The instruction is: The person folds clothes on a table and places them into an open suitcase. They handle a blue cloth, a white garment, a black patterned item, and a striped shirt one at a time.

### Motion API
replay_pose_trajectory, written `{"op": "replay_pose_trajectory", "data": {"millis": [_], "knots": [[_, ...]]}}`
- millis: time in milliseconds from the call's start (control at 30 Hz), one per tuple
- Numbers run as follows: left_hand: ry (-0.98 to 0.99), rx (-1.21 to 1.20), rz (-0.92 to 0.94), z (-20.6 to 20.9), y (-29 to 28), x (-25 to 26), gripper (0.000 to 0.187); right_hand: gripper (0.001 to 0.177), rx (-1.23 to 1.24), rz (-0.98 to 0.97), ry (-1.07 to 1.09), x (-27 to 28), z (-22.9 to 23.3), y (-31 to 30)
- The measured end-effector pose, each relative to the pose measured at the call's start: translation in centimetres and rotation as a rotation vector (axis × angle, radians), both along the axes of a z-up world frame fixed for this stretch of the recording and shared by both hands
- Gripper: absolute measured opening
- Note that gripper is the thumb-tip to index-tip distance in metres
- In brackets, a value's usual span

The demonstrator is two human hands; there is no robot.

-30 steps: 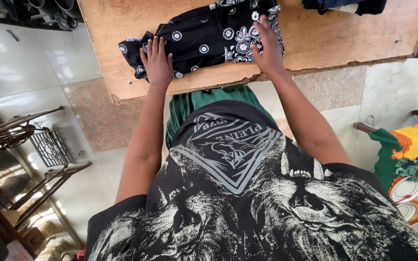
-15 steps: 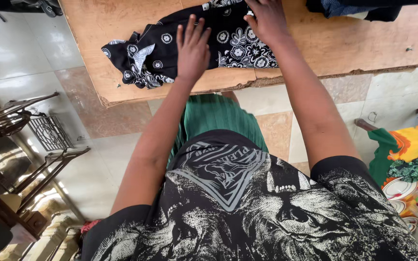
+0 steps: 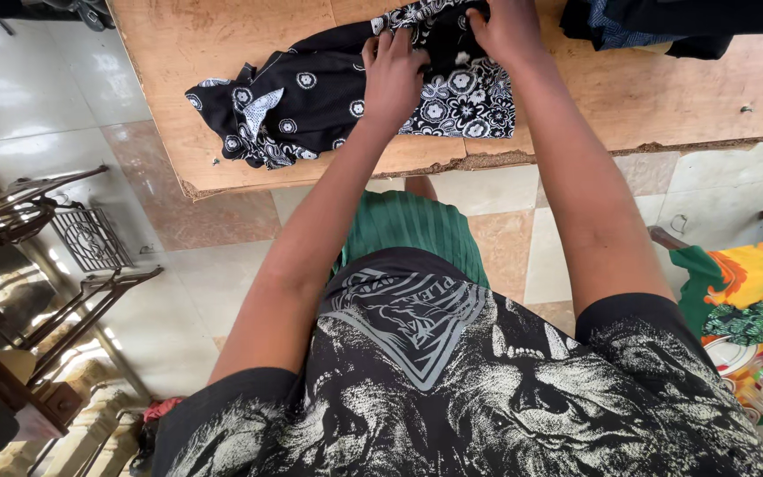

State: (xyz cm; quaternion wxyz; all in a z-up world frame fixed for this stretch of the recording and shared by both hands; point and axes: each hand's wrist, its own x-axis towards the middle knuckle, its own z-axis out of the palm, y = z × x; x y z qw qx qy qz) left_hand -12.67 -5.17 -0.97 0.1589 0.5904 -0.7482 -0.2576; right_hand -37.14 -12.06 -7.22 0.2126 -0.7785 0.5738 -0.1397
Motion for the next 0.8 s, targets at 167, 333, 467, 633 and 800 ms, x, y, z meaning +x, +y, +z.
{"op": "replay_pose_trajectory", "data": {"millis": [167,333,467,633,800], "knots": [[0.159,-0.184,-0.062,3.3,2.2,1.2,0.022,0.012,0.089,0.008,-0.221,1.1,2.1,-0.6],[0.264,-0.175,-0.129,4.4,2.7,2.2,0.024,0.035,-0.049,0.143,-0.158,1.4,5.6,0.6],[0.268,-0.203,-0.154,4.7,3.0,2.3,0.028,0.039,-0.229,0.149,0.032,1.5,5.4,0.7],[0.209,-0.226,-0.17,5.3,3.0,2.2,0.039,0.012,-0.063,0.018,-0.125,1.5,2.4,0.1],[0.257,-0.236,-0.19,5.5,3.2,2.6,0.045,0.02,0.003,0.112,-0.045,0.4,2.4,1.0]]}}
